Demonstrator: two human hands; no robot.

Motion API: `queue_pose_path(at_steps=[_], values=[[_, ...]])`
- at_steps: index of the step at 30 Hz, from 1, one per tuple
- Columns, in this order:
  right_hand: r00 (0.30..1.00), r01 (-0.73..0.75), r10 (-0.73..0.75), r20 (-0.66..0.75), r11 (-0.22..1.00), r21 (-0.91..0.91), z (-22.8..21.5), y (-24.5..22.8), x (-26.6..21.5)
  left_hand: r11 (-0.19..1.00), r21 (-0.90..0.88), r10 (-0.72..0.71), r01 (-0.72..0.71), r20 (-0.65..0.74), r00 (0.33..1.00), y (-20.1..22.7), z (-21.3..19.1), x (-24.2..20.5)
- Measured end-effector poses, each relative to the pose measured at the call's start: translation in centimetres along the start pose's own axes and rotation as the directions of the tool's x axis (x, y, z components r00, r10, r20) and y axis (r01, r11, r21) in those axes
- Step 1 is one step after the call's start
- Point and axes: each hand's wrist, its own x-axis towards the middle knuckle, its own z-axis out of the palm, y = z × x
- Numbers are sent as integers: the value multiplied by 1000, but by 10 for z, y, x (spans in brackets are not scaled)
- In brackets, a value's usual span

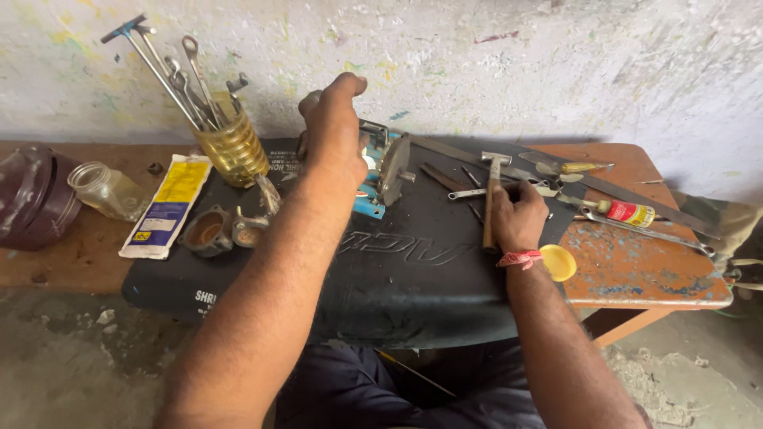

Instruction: The person uses a hammer to tap a circular metal component onto a blue engine block. They then use a wrench to tighten a bolt on the component. Finally, they use pliers to remove a small metal clip from the engine block.

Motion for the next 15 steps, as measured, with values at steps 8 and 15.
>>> queue_pose_path(at_steps=[8,15], values=[[1000,-16,16,7,1000,4,2,3,0,991,-126,22,-41,-149,989,-14,36,39],[999,-55,55,2,998,10,1,1,-1,983,-156,70,-96,-163,984,-24,43,39]])
